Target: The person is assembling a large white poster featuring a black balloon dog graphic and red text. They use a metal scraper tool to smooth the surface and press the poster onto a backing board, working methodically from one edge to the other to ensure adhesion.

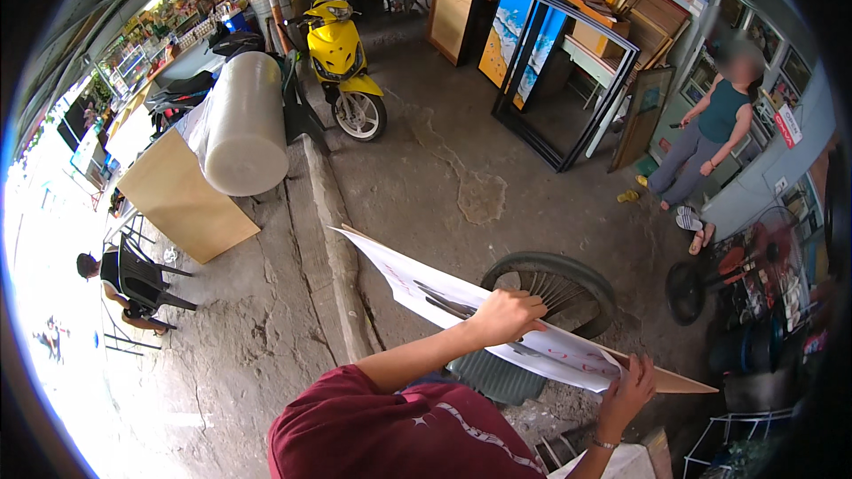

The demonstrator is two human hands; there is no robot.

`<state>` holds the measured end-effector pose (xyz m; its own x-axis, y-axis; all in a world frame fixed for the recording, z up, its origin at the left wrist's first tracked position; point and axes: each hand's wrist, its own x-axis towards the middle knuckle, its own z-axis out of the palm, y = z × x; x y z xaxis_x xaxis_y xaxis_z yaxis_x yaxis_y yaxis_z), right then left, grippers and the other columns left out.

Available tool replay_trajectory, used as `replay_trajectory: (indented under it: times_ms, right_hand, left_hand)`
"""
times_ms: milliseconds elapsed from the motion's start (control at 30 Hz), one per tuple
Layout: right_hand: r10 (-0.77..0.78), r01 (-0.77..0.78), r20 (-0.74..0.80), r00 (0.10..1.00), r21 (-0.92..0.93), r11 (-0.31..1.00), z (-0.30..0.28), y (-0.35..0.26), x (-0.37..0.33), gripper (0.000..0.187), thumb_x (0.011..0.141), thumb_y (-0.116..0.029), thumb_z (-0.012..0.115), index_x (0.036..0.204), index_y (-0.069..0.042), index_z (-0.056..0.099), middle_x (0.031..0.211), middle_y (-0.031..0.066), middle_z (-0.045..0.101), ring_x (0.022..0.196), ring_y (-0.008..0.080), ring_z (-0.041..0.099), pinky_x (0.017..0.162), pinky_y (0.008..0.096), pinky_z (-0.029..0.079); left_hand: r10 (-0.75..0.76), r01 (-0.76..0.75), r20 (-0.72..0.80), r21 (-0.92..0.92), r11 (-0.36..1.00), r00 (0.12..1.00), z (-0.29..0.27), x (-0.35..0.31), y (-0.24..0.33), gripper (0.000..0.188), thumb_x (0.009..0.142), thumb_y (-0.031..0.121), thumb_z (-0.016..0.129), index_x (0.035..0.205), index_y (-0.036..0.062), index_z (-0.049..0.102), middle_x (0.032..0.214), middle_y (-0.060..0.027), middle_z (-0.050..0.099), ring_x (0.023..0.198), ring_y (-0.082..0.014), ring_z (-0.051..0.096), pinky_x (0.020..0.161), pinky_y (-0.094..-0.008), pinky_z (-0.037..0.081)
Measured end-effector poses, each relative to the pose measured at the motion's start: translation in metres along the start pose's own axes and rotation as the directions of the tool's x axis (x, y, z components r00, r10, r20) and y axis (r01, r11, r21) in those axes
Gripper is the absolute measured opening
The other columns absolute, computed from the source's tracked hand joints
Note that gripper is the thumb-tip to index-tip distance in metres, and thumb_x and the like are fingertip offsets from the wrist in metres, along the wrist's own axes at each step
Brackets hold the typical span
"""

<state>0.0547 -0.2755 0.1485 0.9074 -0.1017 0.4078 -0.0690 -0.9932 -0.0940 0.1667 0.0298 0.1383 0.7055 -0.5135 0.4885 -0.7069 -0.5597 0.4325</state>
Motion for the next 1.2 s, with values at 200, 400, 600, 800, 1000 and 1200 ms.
replay_trajectory:
  times_ms: [200, 400, 600, 800, 1000, 1200]
  right_hand:
    - [0.062, -0.073, -0.085, 0.994, -0.129, 0.989, -0.002, 0.055, -0.012, 0.048, 0.084, 0.0, 0.059, 0.131, -0.008, 0.053, 0.137, 0.0156, 0.049, 0.125, 0.0349, 0.046, 0.103, 0.0477, 0.035]
    - [0.077, -0.091, -0.086, 0.993, -0.171, 0.981, -0.006, 0.153, -0.019, 0.046, 0.089, -0.003, 0.057, 0.134, -0.008, 0.051, 0.134, 0.0162, 0.052, 0.12, 0.0357, 0.051, 0.098, 0.045, 0.041]
    - [0.188, -0.198, -0.064, 0.98, -0.257, 0.946, -0.022, 0.227, -0.03, 0.029, 0.092, -0.008, 0.057, 0.12, -0.005, 0.056, 0.12, 0.0162, 0.057, 0.108, 0.0358, 0.056, 0.088, 0.0424, 0.044]
    - [-0.017, 0.029, -0.286, 0.958, 0.038, 0.999, -0.021, 0.268, -0.001, 0.008, 0.084, 0.004, 0.062, 0.091, 0.001, 0.063, 0.09, 0.0169, 0.063, 0.084, 0.0357, 0.059, 0.072, 0.0424, 0.046]
    - [0.041, 0.039, -0.395, 0.918, 0.193, 0.98, -0.008, 0.272, 0.046, 0.006, 0.087, -0.006, 0.063, 0.091, -0.001, 0.063, 0.091, 0.0144, 0.06, 0.088, 0.0322, 0.06, 0.077, 0.0386, 0.047]
    - [0.217, -0.033, -0.292, 0.932, 0.527, 0.849, 0.013, 0.298, 0.058, 0.011, 0.095, -0.014, 0.059, 0.097, -0.003, 0.058, 0.09, 0.0061, 0.059, 0.086, 0.017, 0.057, 0.078, 0.0302, 0.046]
  left_hand:
    - [-0.008, 0.007, 0.063, 0.017, 1.0, 0.998, -0.007, -0.002, -0.002, 0.023, 0.08, 0.028, 0.069, 0.083, 0.0085, 0.058, 0.076, -0.0042, 0.055, 0.075, -0.0226, 0.061, 0.064, -0.036, 0.051]
    - [0.088, -0.089, 0.059, 0.018, 0.996, 0.994, -0.001, 0.011, 0.013, 0.015, 0.082, 0.019, 0.066, 0.086, 0.0072, 0.059, 0.082, -0.0063, 0.055, 0.077, -0.0235, 0.061, 0.065, -0.0364, 0.051]
    - [0.164, -0.164, 0.036, -0.027, 0.986, 0.986, 0.014, 0.028, 0.027, 0.011, 0.082, 0.017, 0.066, 0.085, 0.0078, 0.061, 0.077, -0.0065, 0.055, 0.073, -0.0244, 0.062, 0.06, -0.0376, 0.05]
    - [0.057, -0.059, 0.077, 0.021, 0.998, 0.995, 0.018, 0.04, 0.009, 0.009, 0.077, 0.01, 0.068, 0.085, 0.0087, 0.07, 0.087, -0.0059, 0.068, 0.078, -0.0247, 0.066, 0.066, -0.0355, 0.053]
    - [-0.105, 0.132, 0.145, -0.185, 0.974, 0.984, 0.008, 0.063, 0.008, 0.011, 0.081, 0.018, 0.071, 0.086, 0.008, 0.07, 0.083, -0.0089, 0.07, 0.076, -0.0276, 0.068, 0.067, -0.0349, 0.052]
    - [-0.178, 0.212, 0.223, -0.142, 0.967, 0.958, 0.014, 0.077, -0.005, 0.015, 0.08, 0.021, 0.073, 0.085, 0.0062, 0.072, 0.076, -0.0116, 0.07, 0.069, -0.025, 0.066, 0.067, -0.0356, 0.051]
